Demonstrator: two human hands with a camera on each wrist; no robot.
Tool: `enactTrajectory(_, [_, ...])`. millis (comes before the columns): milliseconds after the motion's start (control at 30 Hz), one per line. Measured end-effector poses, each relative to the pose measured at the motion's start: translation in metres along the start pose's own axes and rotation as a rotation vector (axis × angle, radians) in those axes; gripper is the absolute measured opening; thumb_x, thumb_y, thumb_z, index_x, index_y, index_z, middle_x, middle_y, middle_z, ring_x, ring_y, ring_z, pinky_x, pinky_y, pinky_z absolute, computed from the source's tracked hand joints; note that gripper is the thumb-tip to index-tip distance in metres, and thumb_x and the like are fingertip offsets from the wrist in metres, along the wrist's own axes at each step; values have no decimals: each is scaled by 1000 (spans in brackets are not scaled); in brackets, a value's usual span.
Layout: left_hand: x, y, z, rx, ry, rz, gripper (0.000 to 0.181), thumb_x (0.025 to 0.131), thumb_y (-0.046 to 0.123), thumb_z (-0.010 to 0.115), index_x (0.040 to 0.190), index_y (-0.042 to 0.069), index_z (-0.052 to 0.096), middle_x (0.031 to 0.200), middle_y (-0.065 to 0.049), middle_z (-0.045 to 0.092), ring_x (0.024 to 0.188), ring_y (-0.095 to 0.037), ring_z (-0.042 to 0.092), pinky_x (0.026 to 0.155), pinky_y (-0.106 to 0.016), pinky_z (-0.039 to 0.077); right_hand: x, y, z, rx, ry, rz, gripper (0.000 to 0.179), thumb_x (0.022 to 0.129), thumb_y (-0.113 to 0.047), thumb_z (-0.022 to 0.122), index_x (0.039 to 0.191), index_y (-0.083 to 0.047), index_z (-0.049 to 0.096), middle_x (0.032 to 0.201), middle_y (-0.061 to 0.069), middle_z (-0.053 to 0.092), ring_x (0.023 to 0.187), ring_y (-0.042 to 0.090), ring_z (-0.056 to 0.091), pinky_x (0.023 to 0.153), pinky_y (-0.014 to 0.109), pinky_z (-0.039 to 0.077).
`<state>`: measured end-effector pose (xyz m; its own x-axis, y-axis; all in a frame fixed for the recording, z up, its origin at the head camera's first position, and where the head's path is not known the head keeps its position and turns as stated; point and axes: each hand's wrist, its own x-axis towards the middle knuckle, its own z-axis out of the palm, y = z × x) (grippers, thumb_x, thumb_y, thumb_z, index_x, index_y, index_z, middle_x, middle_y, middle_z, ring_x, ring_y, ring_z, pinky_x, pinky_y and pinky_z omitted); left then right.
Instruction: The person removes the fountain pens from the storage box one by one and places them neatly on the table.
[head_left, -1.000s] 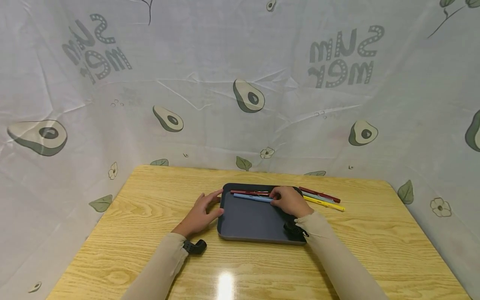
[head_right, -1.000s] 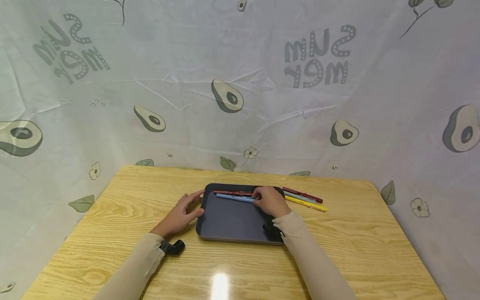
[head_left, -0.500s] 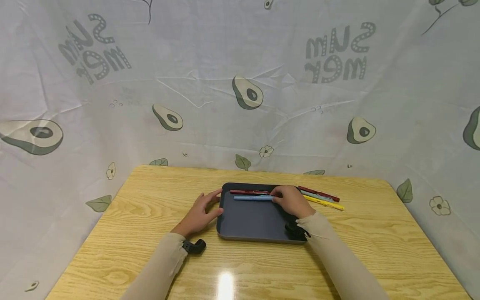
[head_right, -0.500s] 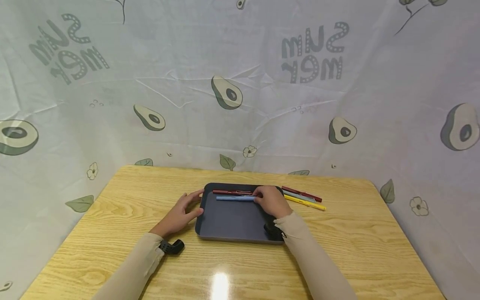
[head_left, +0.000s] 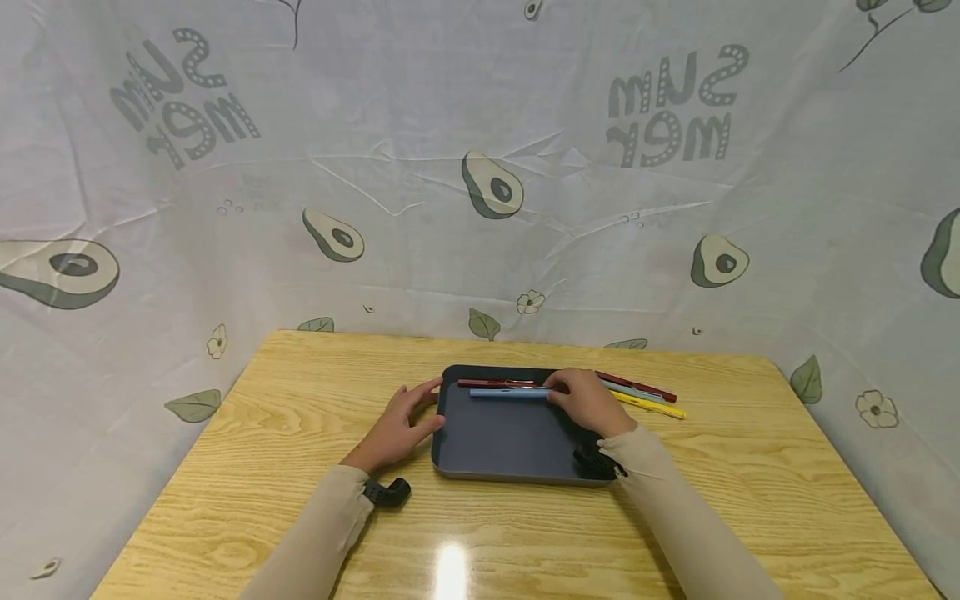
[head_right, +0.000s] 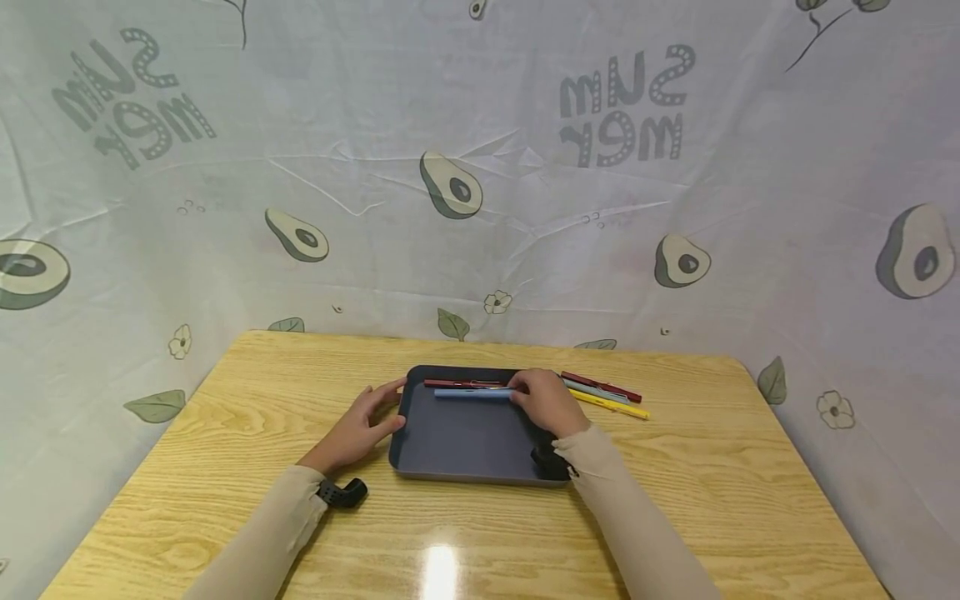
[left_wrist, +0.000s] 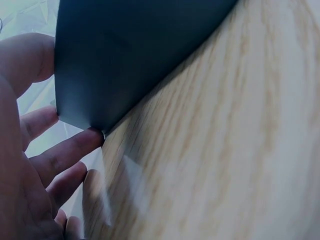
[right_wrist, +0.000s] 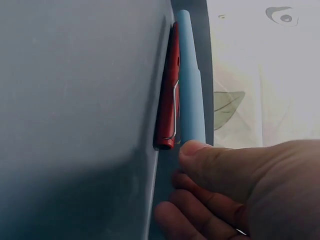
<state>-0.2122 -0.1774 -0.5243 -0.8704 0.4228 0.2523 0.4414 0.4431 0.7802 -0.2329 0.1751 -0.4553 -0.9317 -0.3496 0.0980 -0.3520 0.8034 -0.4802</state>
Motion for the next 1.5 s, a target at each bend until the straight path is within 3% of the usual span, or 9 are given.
enactTrajectory(500, [0,0,0,18,-7,-41,69,103,37,66,162,19,36,147,-12,58,138,-28,54,127,-50,0,-16,11,-14,28,96,13,15,100,-9,69,112,-6,76,108,11,73,88,23,67,77,43,56])
enactTrajectory(1233, [2,-1,2,23,-10,-19,68,103,37,66,162,20,37,147,-12,59,138,-28,54,127,-52,1,-45,21,-25,78,225,39,19,99,-8,69,117,-4,76,112,13,73,98,29,68,85,50,57])
enactTrajectory(1500, [1,-2,1,25,-10,-29,69,103,36,66,162,18,36,147,-12,58,138,-29,54,127,-52,1,-46,24,-26,68,226,22,19,99,-8,70,116,-5,76,113,14,72,96,28,68,82,48,57])
